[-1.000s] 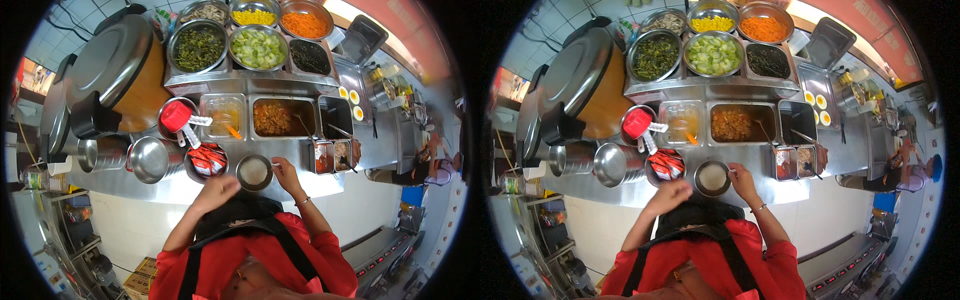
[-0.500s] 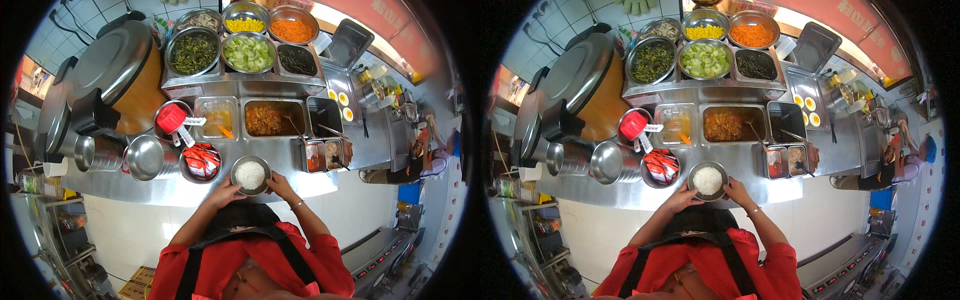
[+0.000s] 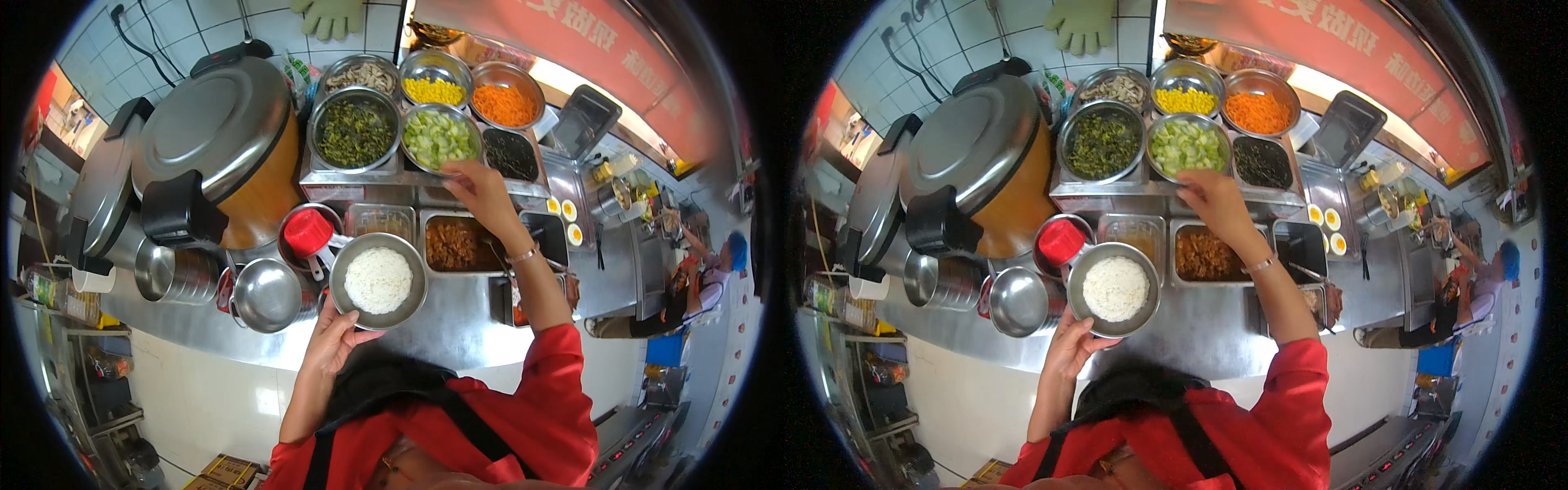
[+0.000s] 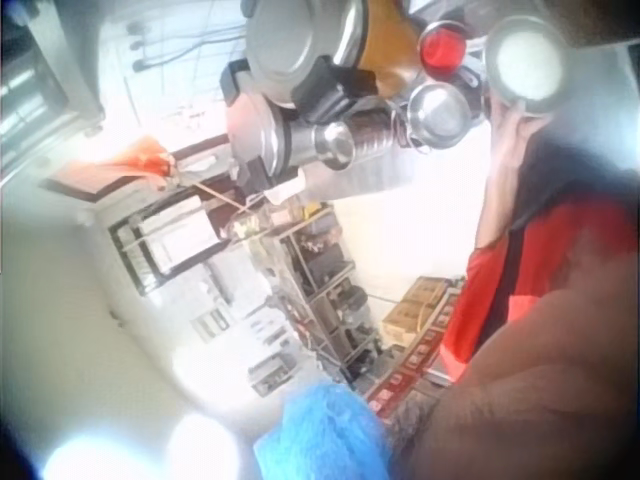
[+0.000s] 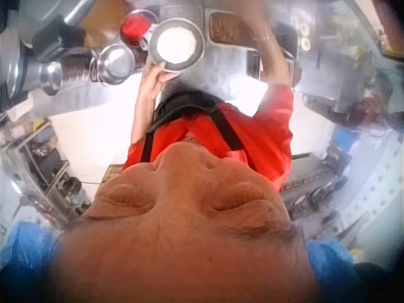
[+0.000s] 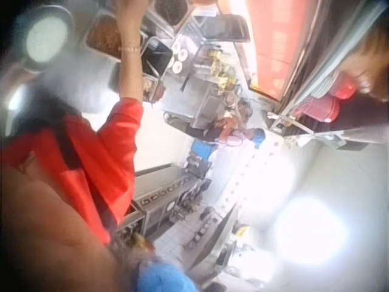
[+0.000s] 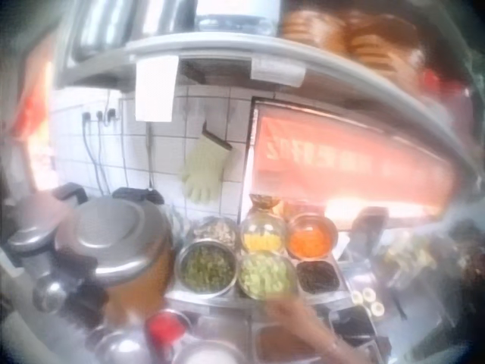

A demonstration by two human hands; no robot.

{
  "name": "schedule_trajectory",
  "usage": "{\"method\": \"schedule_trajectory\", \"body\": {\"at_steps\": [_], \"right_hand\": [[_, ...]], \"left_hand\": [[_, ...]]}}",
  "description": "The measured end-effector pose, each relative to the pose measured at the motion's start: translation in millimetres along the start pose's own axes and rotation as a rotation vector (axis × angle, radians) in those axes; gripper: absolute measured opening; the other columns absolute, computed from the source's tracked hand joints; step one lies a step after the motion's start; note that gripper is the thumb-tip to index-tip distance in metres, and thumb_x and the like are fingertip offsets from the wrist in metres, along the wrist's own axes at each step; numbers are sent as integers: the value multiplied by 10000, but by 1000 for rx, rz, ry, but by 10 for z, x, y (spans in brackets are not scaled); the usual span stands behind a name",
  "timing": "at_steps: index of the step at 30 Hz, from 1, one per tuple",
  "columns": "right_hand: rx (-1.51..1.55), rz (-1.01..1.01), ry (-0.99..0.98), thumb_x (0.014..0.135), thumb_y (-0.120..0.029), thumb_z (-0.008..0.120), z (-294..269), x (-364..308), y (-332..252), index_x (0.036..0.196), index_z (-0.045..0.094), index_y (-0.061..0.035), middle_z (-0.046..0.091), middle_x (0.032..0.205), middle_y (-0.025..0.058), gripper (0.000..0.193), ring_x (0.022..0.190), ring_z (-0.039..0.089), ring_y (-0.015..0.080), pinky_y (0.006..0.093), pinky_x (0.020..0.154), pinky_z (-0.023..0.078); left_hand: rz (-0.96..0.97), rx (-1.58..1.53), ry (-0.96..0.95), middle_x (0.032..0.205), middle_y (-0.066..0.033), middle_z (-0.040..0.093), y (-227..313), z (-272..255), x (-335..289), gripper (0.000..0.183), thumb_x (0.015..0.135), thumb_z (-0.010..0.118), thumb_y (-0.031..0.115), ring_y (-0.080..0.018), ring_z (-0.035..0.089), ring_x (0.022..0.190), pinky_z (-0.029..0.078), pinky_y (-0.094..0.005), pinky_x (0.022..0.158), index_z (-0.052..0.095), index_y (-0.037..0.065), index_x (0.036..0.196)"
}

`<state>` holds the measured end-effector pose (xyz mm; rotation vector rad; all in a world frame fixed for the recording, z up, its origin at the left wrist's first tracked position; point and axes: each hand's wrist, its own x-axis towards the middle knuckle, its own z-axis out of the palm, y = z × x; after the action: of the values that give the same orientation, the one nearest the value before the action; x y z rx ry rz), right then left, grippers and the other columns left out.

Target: The person assembles a rice bowl by scooping rice into a metal bowl and adding various toppings including green vegetables, mushrooms, corn, cucumber, carrots, and seaweed. They then add a meat mixture and sauce before placing the bowl in a warming cabinet.

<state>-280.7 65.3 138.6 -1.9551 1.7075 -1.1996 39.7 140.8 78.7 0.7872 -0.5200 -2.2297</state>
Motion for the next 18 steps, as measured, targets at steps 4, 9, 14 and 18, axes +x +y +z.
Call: {"method": "schedule_trajectory", "body": {"at_steps": [4, 9, 14, 18], "right_hand": [[-170, -282, -108, 743, -50, 662, 498, 958, 19, 970, 646, -61, 642, 887, 117, 228, 761, 636, 272, 339, 669, 519], [-617, -513, -159, 715, -67, 636, 1174, 1465, 294, 889, 650, -121, 617, 854, 56, 183, 759, 637, 258, 364, 657, 524], [-662, -413, -336, 728, -95, 586, 1325, 1624, 426, 887, 661, -127, 617, 845, 77, 179, 803, 645, 254, 378, 638, 525], [-466, -325, -272, 741, -159, 606, 1117, 1756, 392, 930, 678, -158, 653, 889, 64, 202, 786, 645, 268, 399, 673, 520]], "left_hand": [[45, -34, 49, 1358, -163, 401, 116, -41, 216, 595, 882, 464, -22, -353, 520, 1164, 562, -488, 829, 257, 114, 1423], [44, -56, 68, 1349, -164, 413, 261, -84, 449, 621, 878, 443, -46, -343, 529, 1156, 565, -471, 835, 231, 121, 1438], [54, -65, 87, 1355, -164, 403, 332, -75, 582, 636, 882, 415, -64, -338, 533, 1150, 567, -462, 835, 199, 128, 1449], [64, -71, 80, 1366, -151, 392, 387, -55, 674, 633, 888, 406, -64, -329, 537, 1147, 570, -458, 830, 193, 130, 1451]]}}
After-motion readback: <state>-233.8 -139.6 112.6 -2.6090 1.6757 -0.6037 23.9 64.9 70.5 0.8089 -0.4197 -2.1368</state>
